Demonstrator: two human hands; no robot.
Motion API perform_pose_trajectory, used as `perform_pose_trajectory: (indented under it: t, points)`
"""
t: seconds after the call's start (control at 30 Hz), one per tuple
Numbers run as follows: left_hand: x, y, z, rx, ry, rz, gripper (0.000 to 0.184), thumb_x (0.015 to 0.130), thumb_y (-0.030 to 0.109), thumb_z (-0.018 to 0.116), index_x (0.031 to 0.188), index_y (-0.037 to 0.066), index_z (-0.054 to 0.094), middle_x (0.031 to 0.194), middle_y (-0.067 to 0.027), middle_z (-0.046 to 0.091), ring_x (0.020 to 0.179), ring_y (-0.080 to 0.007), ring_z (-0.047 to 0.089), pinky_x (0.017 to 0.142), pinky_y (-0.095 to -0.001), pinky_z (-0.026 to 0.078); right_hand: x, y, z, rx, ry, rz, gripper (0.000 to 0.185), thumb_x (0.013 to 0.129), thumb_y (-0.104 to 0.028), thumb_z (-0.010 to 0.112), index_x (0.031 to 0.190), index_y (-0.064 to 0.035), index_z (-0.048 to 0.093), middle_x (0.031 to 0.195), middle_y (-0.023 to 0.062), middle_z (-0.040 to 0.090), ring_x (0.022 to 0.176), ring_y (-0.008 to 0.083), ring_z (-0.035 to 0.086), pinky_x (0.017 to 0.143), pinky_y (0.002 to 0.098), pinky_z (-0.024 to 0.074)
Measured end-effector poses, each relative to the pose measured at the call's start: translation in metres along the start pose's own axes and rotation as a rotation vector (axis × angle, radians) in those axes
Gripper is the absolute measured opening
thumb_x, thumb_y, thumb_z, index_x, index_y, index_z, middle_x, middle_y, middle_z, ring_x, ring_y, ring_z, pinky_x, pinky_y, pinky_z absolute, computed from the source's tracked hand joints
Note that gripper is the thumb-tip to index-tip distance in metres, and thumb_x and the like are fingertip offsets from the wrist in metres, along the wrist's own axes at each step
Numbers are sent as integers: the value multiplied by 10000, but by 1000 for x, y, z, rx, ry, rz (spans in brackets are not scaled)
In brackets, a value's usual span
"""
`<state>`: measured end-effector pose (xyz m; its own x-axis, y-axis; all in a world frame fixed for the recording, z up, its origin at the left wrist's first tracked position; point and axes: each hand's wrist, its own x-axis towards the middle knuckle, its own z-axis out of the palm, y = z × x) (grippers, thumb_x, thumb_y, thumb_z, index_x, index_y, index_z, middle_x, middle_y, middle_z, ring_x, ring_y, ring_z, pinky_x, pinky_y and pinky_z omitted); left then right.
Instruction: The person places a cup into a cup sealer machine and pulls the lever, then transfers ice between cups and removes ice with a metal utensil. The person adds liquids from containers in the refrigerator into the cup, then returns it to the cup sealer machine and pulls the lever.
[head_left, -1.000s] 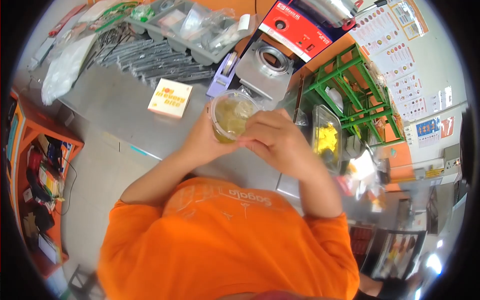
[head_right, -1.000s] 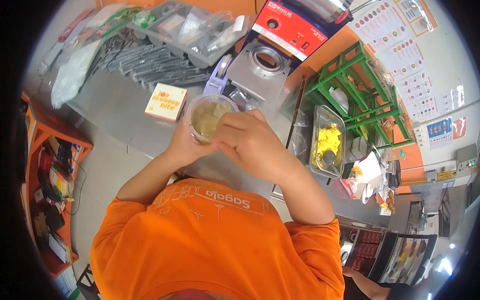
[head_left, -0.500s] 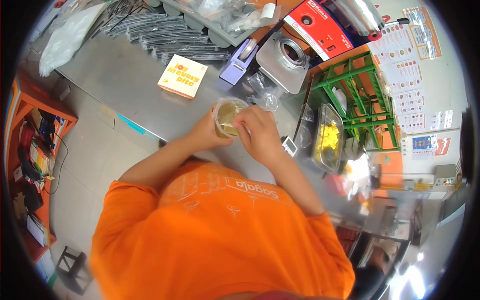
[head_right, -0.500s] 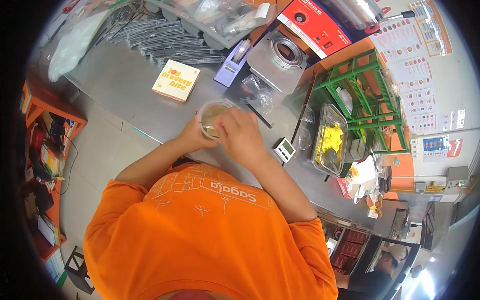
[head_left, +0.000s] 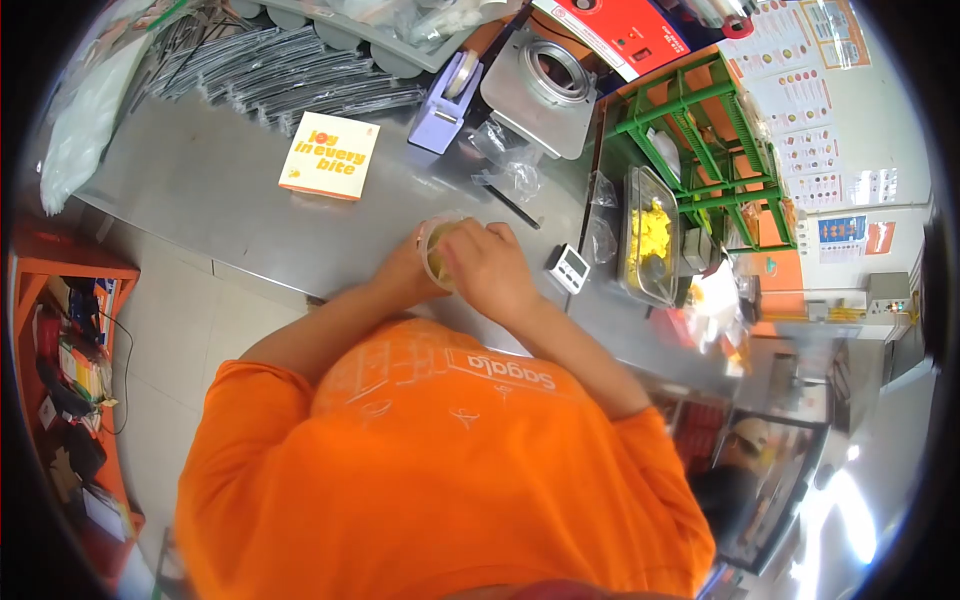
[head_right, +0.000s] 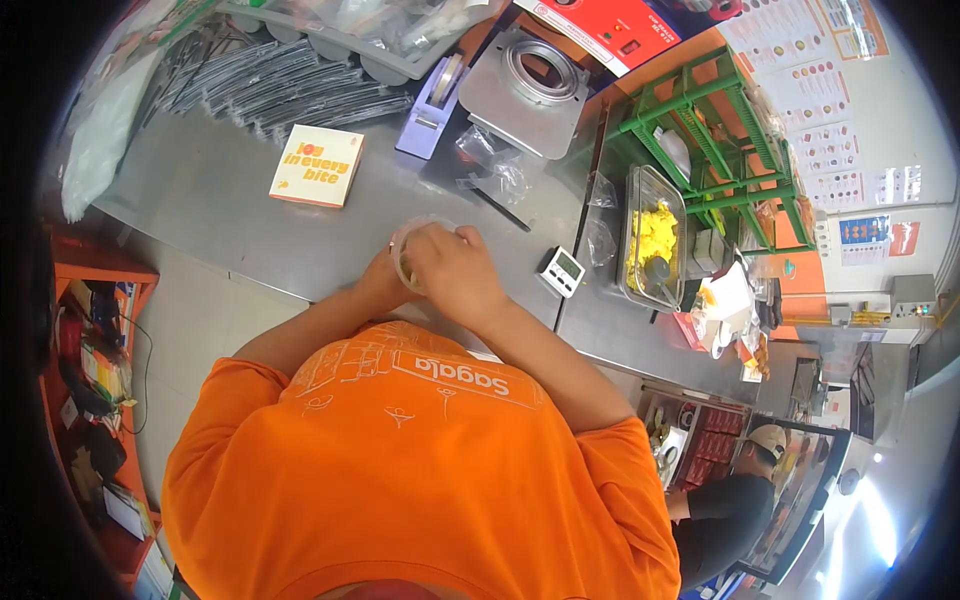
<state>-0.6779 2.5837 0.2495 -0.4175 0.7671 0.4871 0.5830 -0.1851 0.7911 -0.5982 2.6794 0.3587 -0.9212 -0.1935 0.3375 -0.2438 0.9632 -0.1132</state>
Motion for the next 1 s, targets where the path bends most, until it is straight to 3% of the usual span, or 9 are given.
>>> perform_pose_trajectory:
  t: [0.07,0.13,0.33,0.47,0.53,0.67,0.73,0.87,1.0]
  points:
    - [-8,-13,8,-14,-12,-95,555,656,178,716,1151,72,489,1137,-155,526,1039,-354,501,895,-386,414,-1,0,9,71,120,105,102,758,-51,610,840,-54,550,796,67,546,698,228,555,650,333,421]
    - [-10,-18,9,-31,1,-112,655,632,185,746,1208,79,454,1184,-165,488,1088,-345,477,921,-383,398,-3,-2,17,377,198,464,100,772,-7,604,849,-18,542,805,109,547,695,255,560,614,322,451]
    - [-10,0,-1,-343,6,-357,773,604,190,790,1259,63,400,1223,-171,453,1128,-326,460,944,-385,384,2,13,11,391,278,601,121,789,-8,597,902,-26,558,830,124,525,700,244,561,614,316,463]
    - [-5,8,-7,-131,-52,-280,852,566,183,819,1276,48,367,1226,-156,450,1152,-302,448,953,-378,375,11,9,-10,408,102,468,161,779,-54,630,930,-60,574,886,101,521,750,233,564,662,318,451]
    - [1,17,-15,-469,-8,-264,894,521,169,844,1268,62,366,1223,-128,449,1145,-264,451,946,-375,374,15,13,-20,122,-98,170,219,759,-123,658,962,-92,583,932,60,524,819,217,566,723,329,429]
    - [4,11,-17,-562,4,-220,878,498,149,853,1234,71,381,1209,-107,448,1124,-237,453,931,-364,379,25,15,-11,-39,-196,125,214,752,-169,652,944,-106,582,942,41,534,881,208,562,777,341,409]
    - [10,16,-21,-544,-97,-373,809,515,133,837,1193,73,401,1169,-102,468,1089,-230,470,914,-356,387,28,20,-3,-62,-203,58,175,764,-143,623,929,-106,578,895,53,560,823,241,580,725,355,444]
    - [11,14,-16,-542,-99,-320,776,523,118,823,1177,66,407,1125,-94,492,1062,-222,488,904,-347,393,25,22,1,45,-327,257,118,786,-121,596,895,-85,570,854,83,594,749,287,593,662,358,473]
    - [7,8,-14,-510,-104,-363,844,517,108,825,1226,68,369,1150,-89,495,1079,-213,490,918,-350,392,19,28,7,364,-55,562,59,820,-57,558,866,-44,524,863,113,621,723,258,625,643,335,501]
